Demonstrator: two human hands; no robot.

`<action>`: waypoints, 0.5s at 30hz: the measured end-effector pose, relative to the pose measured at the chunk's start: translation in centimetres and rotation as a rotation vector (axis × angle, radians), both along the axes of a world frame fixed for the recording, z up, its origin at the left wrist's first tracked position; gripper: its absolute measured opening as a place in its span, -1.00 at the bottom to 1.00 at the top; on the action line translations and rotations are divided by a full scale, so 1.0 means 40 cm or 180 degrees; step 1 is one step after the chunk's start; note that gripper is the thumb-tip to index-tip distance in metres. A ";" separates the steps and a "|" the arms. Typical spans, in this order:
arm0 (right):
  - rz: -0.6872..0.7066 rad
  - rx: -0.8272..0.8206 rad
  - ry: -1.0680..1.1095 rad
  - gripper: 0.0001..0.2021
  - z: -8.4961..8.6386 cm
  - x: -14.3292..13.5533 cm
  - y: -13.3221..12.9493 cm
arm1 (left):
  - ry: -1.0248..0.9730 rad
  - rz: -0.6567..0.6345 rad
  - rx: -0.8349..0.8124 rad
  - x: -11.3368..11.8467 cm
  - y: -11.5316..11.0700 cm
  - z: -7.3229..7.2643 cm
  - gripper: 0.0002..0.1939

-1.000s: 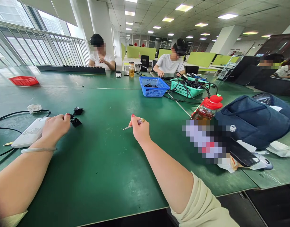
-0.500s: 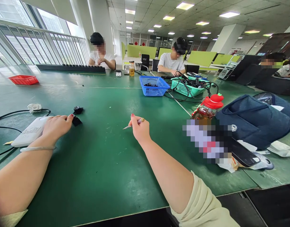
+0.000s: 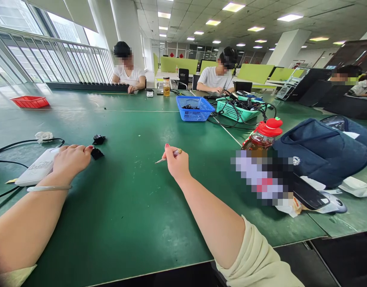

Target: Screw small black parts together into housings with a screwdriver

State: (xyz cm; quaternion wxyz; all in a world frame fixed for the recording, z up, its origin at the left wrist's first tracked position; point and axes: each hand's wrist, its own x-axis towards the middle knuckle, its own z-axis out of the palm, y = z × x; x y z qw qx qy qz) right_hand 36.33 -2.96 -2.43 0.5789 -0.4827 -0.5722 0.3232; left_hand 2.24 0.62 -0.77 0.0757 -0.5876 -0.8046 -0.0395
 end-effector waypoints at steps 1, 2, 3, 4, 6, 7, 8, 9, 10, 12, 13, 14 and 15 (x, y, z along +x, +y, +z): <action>-0.0006 0.0003 0.0004 -0.43 0.001 0.000 -0.001 | 0.0026 -0.0005 -0.0014 -0.002 0.001 -0.001 -0.32; -0.0006 0.0004 0.0003 -0.43 0.002 -0.001 -0.001 | 0.0053 -0.0019 -0.0020 -0.004 0.002 -0.003 -0.32; -0.0004 0.0006 -0.0002 -0.42 0.002 -0.001 -0.001 | 0.0081 -0.0037 -0.0024 -0.006 0.003 -0.005 -0.32; -0.0003 0.0005 -0.0007 -0.42 0.002 -0.001 -0.002 | 0.0108 -0.0056 -0.0028 -0.007 0.004 -0.006 -0.32; 0.0005 -0.0005 -0.0010 -0.42 0.000 -0.001 -0.001 | 0.0146 -0.0068 -0.0033 -0.009 0.005 -0.006 -0.33; 0.0006 -0.0005 -0.0007 -0.42 -0.001 -0.001 -0.001 | 0.0154 -0.0074 -0.0036 -0.009 0.005 -0.005 -0.33; 0.0010 -0.0003 -0.0008 -0.42 -0.002 -0.001 0.000 | 0.0152 -0.0083 -0.0042 -0.008 0.004 -0.003 -0.34; 0.0011 0.0001 -0.0011 -0.42 -0.003 0.000 0.000 | 0.0140 -0.0088 -0.0044 -0.007 0.004 -0.001 -0.34; 0.0017 0.0006 -0.0019 -0.43 -0.004 0.000 0.000 | 0.0120 -0.0084 -0.0048 -0.006 0.003 0.002 -0.34; 0.0020 0.0013 -0.0039 -0.44 -0.005 0.000 0.001 | 0.0055 -0.0034 -0.0070 -0.003 0.001 0.007 -0.35; 0.0020 0.0018 -0.0047 -0.44 -0.005 0.001 0.001 | 0.0000 0.0015 -0.0076 -0.002 0.001 0.008 -0.35; 0.0023 0.0026 -0.0053 -0.45 -0.005 0.001 0.001 | -0.0078 0.0078 -0.0082 -0.001 0.000 0.009 -0.35; 0.0017 0.0035 -0.0056 -0.45 -0.006 0.001 0.002 | -0.0171 0.0148 -0.0071 0.000 0.000 0.009 -0.36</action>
